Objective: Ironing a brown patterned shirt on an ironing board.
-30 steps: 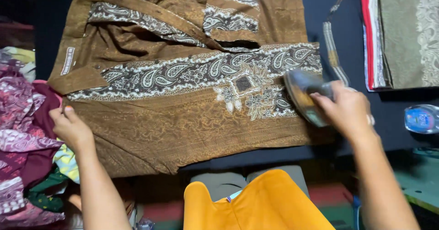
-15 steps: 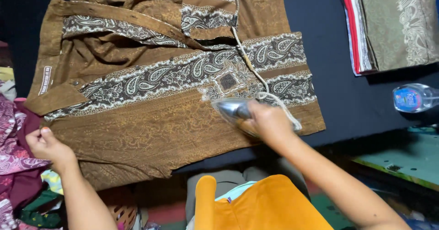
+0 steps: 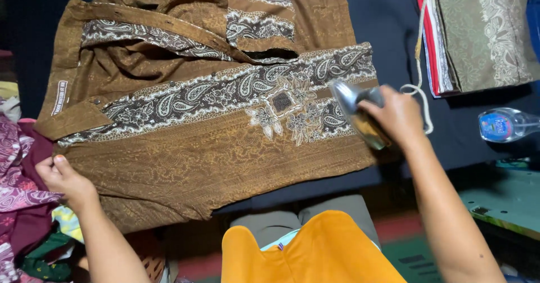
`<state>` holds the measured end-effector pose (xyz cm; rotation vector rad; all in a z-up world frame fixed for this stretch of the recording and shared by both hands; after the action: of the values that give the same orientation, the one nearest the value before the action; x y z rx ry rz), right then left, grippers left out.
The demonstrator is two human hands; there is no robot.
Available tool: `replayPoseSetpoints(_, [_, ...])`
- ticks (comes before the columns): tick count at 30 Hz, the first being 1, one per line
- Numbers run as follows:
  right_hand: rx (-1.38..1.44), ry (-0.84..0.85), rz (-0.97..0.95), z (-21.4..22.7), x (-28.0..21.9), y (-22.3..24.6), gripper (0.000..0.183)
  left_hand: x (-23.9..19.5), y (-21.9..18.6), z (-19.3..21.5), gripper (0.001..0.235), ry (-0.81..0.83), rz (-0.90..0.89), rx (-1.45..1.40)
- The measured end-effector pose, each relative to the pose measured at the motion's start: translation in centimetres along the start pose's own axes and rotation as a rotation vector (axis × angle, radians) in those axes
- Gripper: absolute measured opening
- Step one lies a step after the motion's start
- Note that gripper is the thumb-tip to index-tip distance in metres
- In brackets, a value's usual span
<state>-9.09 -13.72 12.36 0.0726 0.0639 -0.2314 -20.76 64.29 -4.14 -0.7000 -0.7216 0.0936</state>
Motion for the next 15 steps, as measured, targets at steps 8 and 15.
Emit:
replayPoseSetpoints(8, [-0.044,-0.022,0.421,-2.6,-4.6,12.1,0.031,0.3,-0.4,-0.1,0.017,-0.015,0.044,-0.145])
replayPoseSetpoints(15, [0.326,0.712,0.067,-1.3,-0.9,12.0,0.047,0.0,0.4,-0.2,0.016,-0.04,0.082,-0.188])
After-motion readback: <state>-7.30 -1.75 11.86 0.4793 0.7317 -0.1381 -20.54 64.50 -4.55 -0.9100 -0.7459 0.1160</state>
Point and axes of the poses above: each hand's wrist, its own x-axis towards the middle knuckle, its own z-axis out of the back of the hand, y = z × x, the point moved 7 cm from there along x, towards the middle knuckle, and after that the axes turned 13 degrees about -z, right-handed, at the moved point
